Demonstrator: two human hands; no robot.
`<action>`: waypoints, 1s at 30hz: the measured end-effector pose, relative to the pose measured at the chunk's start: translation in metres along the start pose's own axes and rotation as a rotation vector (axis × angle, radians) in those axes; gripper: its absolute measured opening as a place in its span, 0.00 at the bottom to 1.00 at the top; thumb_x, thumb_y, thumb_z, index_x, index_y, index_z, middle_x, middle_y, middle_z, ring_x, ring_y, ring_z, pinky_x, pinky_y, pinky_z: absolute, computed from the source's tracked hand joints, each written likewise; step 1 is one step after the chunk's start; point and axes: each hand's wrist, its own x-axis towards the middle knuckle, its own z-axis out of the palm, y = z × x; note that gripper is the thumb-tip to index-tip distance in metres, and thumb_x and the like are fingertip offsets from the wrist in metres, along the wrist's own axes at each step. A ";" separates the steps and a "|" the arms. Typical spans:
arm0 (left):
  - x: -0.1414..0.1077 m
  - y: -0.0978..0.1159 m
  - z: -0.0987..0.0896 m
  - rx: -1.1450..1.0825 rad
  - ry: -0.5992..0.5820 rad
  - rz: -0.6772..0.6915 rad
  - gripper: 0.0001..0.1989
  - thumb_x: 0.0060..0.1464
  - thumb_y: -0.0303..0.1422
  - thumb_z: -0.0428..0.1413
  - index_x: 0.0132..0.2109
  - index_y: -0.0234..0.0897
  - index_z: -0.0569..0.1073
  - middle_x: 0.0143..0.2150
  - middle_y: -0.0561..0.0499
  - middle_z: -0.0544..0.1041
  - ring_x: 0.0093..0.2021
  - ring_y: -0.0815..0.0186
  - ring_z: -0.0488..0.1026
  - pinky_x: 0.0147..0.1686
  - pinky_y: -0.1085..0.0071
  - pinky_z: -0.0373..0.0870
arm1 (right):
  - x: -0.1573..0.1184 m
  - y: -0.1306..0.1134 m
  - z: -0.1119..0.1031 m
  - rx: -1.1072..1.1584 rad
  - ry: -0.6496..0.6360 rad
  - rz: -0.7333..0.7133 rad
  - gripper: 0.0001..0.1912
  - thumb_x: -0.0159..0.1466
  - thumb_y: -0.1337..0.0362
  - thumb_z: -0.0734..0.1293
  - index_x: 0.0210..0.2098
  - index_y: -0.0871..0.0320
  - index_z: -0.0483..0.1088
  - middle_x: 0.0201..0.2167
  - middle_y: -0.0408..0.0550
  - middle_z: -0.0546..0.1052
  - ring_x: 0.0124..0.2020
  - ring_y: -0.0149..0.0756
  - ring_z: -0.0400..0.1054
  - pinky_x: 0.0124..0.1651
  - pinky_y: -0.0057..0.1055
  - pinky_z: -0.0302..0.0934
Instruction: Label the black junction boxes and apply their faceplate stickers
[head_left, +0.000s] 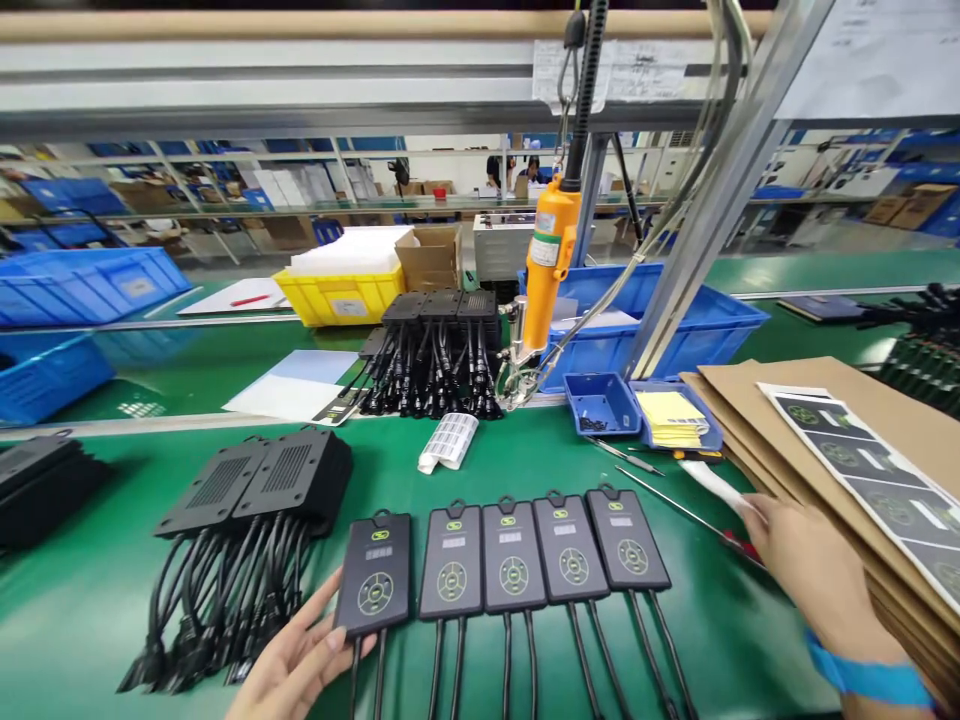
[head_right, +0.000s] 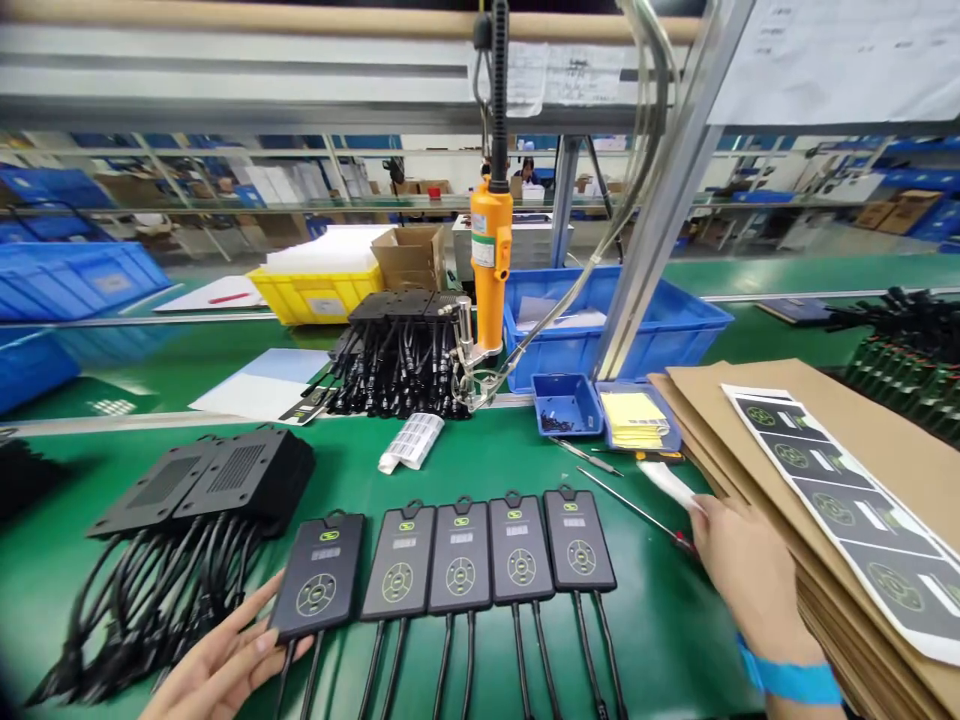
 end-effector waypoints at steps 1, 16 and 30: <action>0.004 -0.003 -0.004 0.019 0.005 0.003 0.55 0.39 0.48 0.69 0.68 0.36 0.53 0.55 0.45 0.73 0.46 0.59 0.76 0.43 0.75 0.78 | -0.004 -0.006 -0.005 0.047 0.089 -0.018 0.20 0.67 0.59 0.55 0.35 0.62 0.74 0.29 0.57 0.76 0.35 0.52 0.71 0.35 0.42 0.63; 0.016 -0.031 -0.020 0.716 0.073 0.407 0.33 0.52 0.39 0.55 0.65 0.35 0.62 0.51 0.43 0.73 0.46 0.64 0.73 0.44 0.76 0.71 | -0.036 -0.185 0.001 0.442 -0.256 -0.909 0.47 0.64 0.41 0.59 0.71 0.60 0.35 0.70 0.60 0.39 0.70 0.58 0.33 0.66 0.58 0.45; 0.000 -0.046 -0.020 0.237 0.061 0.330 0.42 0.53 0.31 0.51 0.70 0.41 0.39 0.61 0.41 0.66 0.58 0.63 0.68 0.59 0.69 0.65 | -0.048 -0.321 -0.036 0.790 -0.687 -1.386 0.37 0.61 0.70 0.61 0.69 0.64 0.47 0.70 0.55 0.47 0.71 0.40 0.37 0.71 0.41 0.29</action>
